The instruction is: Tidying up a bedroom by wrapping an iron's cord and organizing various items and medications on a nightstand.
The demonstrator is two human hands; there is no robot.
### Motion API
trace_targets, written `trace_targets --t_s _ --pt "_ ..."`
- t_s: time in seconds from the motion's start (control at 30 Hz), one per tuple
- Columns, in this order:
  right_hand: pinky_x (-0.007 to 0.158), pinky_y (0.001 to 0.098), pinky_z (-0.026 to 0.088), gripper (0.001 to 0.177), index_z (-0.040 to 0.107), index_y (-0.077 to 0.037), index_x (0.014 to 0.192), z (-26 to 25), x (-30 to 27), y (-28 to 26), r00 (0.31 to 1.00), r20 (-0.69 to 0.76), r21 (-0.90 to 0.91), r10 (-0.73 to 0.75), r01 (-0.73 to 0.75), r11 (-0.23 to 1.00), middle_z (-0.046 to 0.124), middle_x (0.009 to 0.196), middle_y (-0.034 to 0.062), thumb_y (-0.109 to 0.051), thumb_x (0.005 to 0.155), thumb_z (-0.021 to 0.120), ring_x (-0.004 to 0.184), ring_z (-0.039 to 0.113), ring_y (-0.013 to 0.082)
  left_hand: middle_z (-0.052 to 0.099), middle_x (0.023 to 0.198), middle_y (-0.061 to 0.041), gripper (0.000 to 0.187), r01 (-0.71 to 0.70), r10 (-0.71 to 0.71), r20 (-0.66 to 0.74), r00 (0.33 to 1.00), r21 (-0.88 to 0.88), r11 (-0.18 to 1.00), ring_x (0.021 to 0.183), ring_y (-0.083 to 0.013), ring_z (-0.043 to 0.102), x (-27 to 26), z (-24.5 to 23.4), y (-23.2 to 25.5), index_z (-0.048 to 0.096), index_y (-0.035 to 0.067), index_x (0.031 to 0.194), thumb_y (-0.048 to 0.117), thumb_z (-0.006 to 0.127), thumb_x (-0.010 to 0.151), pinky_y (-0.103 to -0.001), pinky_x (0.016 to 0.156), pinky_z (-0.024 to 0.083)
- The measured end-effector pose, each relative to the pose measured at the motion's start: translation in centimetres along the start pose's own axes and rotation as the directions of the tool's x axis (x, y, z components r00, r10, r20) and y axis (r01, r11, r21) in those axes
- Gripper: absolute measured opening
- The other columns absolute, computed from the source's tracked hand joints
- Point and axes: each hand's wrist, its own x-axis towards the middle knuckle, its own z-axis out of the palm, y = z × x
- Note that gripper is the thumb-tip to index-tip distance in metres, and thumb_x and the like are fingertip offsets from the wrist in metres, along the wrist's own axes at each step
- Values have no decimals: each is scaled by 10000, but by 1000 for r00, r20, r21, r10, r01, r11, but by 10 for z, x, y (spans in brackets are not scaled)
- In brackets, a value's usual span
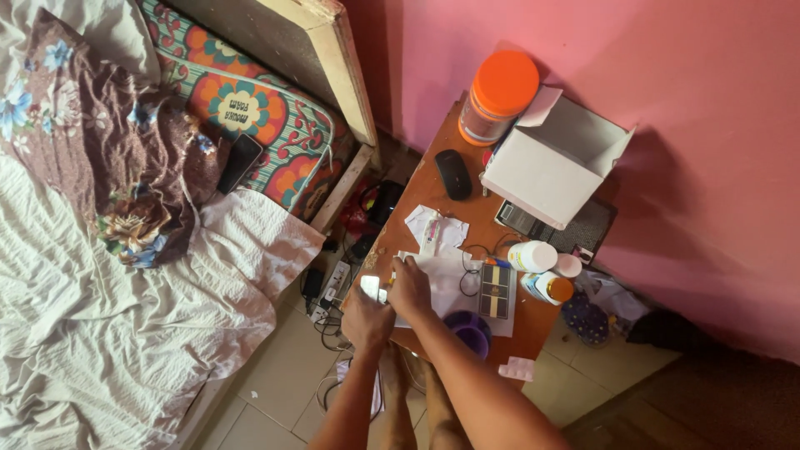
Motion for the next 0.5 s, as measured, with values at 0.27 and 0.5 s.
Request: trace_targets --t_s 0.27,0.5 --pt "778 510 528 178 692 -67 882 9 1 7 1000 6 64 -14 14 998 647 975 193 16 726 711 911 655 428 742 1012 -203 474 -194 192 -56 980 -40 980 967 -419 700 11 7 -14 637 88 1138 296 752 729 -523 844 537" --pt "699 413 561 107 772 -85 841 43 5 37 966 49 318 253 -255 913 759 819 126 -51 745 739 766 722 291 739 1037 -187 489 -70 68 -20 998 -213 975 1000 -404 705 26 33 -13 680 117 1121 372 807 722 -501 840 551"
